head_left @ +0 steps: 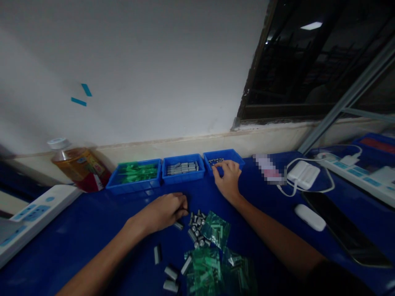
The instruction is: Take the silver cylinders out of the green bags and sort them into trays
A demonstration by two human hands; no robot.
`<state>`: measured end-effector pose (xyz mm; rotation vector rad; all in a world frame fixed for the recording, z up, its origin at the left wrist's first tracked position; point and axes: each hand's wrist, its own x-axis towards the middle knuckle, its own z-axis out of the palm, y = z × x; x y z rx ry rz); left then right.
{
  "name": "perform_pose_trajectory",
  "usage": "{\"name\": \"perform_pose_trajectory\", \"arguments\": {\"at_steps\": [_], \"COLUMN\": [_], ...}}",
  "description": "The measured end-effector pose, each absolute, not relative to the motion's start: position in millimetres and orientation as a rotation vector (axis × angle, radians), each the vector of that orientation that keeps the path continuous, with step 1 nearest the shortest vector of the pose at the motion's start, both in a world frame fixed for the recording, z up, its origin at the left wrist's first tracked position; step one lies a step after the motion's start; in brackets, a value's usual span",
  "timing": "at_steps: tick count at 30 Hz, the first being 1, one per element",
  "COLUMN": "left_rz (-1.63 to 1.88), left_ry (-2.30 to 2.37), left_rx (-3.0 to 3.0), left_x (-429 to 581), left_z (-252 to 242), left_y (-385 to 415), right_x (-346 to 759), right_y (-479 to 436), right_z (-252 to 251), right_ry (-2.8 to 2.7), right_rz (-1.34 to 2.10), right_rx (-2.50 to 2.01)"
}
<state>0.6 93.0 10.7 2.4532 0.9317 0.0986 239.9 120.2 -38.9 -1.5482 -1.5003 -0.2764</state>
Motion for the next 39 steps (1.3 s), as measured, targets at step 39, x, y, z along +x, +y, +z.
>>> {"name": "perform_pose_trajectory", "arguments": {"at_steps": [39], "left_rz": [0.191], "left_ry": [0.634], "left_rx": [2.396], "left_x": [9.0], "left_z": [9.3], "left_y": [91.7], "right_x": [248.5], "right_y": [124.1], "right_z": [-36.3], "right_ry": [-1.513], "right_rz": [-0.317], "right_rx": [-1.588]}}
